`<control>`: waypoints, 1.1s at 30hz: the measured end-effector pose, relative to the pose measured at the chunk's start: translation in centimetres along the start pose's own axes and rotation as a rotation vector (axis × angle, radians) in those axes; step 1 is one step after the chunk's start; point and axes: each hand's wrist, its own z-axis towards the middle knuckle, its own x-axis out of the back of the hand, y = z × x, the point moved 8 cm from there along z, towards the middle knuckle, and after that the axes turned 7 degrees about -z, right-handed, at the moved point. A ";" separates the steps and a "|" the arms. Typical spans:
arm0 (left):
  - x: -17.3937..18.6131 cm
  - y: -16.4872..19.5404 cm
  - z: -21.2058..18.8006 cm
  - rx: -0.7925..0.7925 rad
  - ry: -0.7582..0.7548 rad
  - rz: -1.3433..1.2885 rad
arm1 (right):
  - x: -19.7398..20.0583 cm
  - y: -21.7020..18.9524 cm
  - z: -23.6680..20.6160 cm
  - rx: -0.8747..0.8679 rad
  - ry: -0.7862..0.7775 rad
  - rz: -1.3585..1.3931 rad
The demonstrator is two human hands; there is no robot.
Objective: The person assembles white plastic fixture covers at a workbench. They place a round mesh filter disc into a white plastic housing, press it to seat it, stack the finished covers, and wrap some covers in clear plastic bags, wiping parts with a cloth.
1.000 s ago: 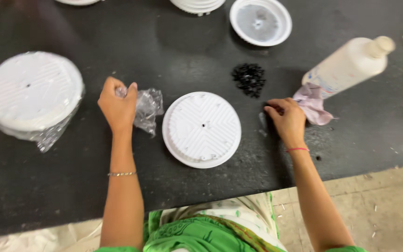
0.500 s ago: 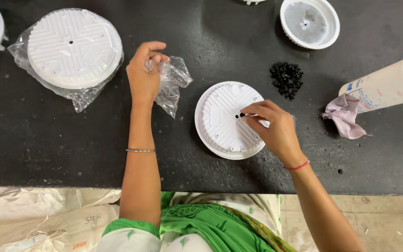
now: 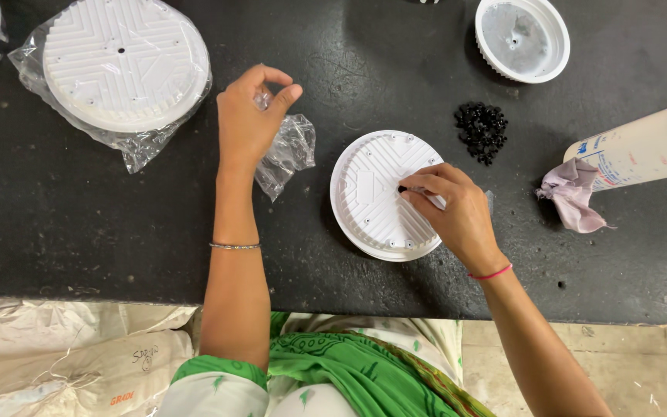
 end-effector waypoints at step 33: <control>-3.4 -1.1 -2.9 0.336 -0.748 -0.040 | -2.8 -0.7 7.3 0.034 -0.553 -0.357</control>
